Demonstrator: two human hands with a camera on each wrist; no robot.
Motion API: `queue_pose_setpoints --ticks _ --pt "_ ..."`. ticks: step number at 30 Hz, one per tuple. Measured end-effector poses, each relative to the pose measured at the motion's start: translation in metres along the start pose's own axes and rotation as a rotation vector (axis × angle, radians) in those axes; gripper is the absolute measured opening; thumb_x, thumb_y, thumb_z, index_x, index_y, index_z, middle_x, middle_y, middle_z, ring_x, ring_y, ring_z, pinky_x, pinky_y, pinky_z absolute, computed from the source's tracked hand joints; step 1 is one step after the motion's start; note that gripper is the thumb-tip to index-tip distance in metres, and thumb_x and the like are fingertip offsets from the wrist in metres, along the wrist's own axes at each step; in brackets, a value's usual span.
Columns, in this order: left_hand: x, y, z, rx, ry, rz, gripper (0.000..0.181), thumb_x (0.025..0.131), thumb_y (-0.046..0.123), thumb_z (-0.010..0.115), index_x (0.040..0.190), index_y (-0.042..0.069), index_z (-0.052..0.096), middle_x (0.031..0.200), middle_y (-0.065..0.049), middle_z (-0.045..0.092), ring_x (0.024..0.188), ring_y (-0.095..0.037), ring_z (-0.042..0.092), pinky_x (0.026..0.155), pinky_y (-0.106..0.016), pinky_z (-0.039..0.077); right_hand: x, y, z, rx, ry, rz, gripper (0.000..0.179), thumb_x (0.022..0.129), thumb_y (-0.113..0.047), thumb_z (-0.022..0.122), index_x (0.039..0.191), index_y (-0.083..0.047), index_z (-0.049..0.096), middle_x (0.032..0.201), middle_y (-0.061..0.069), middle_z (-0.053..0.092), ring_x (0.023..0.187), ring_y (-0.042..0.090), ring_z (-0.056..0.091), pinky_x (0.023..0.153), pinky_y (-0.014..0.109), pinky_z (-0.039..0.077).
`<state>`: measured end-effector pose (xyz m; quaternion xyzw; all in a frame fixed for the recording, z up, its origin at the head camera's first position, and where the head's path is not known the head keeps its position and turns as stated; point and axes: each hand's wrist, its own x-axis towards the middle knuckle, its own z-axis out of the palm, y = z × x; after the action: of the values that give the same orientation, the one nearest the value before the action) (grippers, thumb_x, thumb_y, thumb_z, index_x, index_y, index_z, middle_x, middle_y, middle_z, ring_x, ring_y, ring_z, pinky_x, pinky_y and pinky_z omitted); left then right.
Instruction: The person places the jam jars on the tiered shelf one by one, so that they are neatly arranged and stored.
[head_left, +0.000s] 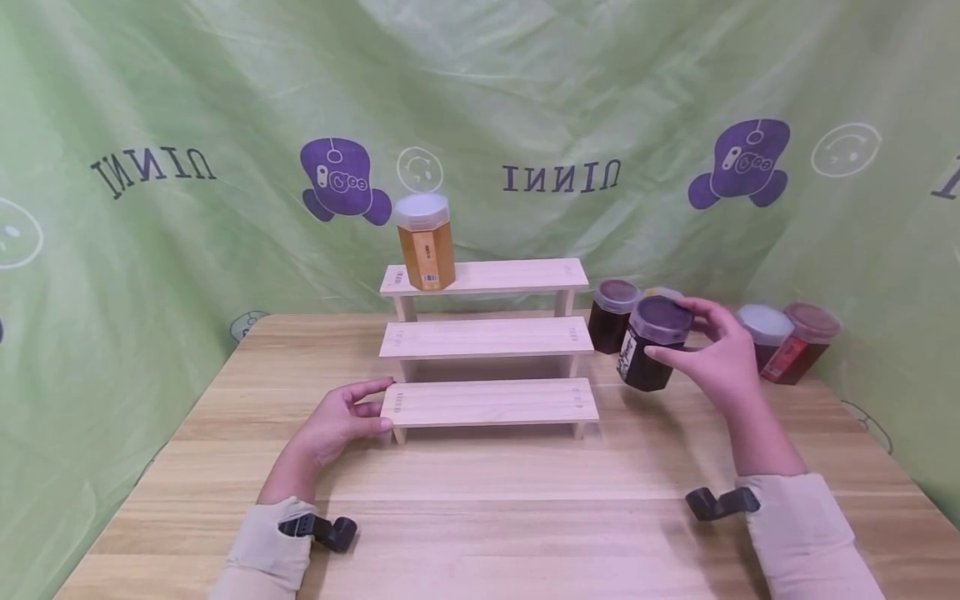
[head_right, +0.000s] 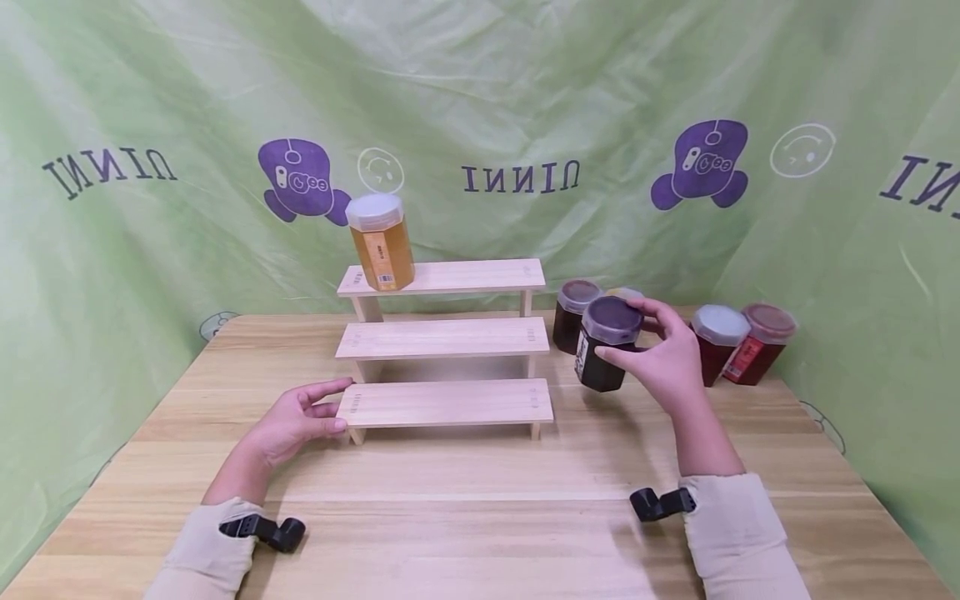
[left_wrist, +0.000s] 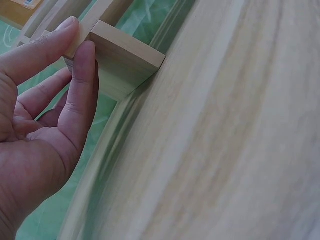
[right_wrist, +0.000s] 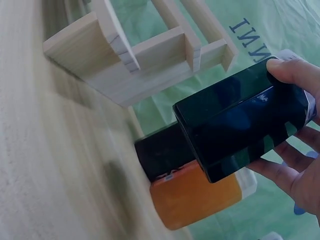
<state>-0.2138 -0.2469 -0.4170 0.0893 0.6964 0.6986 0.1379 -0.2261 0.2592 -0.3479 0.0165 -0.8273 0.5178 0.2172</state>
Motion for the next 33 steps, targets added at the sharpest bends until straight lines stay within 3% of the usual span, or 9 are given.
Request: queue_pose_setpoints --ticks 7,16,26,33 --pt "0.001 -0.001 0.001 -0.008 0.004 0.005 0.077 0.078 -0.013 0.072 0.144 -0.013 0.032 0.118 -0.023 0.064 0.097 -0.018 0.067 0.079 -0.031 0.058 0.005 -0.013 -0.002 -0.017 -0.011 0.0 0.082 0.067 -0.015 0.092 0.138 -0.009 0.052 0.124 0.006 0.057 0.107 0.005 0.055 0.076 0.013 0.052" --pt "0.0 0.002 0.001 -0.003 0.032 -0.027 0.077 0.077 -0.014 0.072 0.145 -0.011 0.034 0.112 -0.018 0.067 0.096 -0.018 0.068 0.078 -0.031 0.058 0.011 -0.026 -0.002 -0.034 -0.015 -0.023 0.079 0.067 -0.017 0.091 0.137 -0.011 0.054 0.123 0.007 0.059 0.106 0.007 0.056 0.076 0.014 0.052" --pt "-0.001 0.003 0.002 -0.002 0.008 -0.014 0.076 0.079 -0.014 0.071 0.144 -0.012 0.033 0.116 -0.021 0.065 0.097 -0.018 0.068 0.079 -0.031 0.058 0.018 -0.037 0.001 -0.032 -0.009 -0.026 0.078 0.067 -0.016 0.092 0.136 -0.014 0.056 0.122 0.005 0.06 0.107 0.007 0.056 0.081 0.02 0.049" --pt "0.0 0.0 0.002 -0.001 0.003 -0.01 0.078 0.078 -0.013 0.072 0.144 -0.013 0.032 0.115 -0.019 0.066 0.097 -0.017 0.067 0.079 -0.031 0.058 0.021 -0.044 0.002 -0.018 -0.017 -0.023 0.078 0.067 -0.016 0.091 0.137 -0.015 0.055 0.127 0.007 0.059 0.115 0.015 0.056 0.082 0.02 0.05"
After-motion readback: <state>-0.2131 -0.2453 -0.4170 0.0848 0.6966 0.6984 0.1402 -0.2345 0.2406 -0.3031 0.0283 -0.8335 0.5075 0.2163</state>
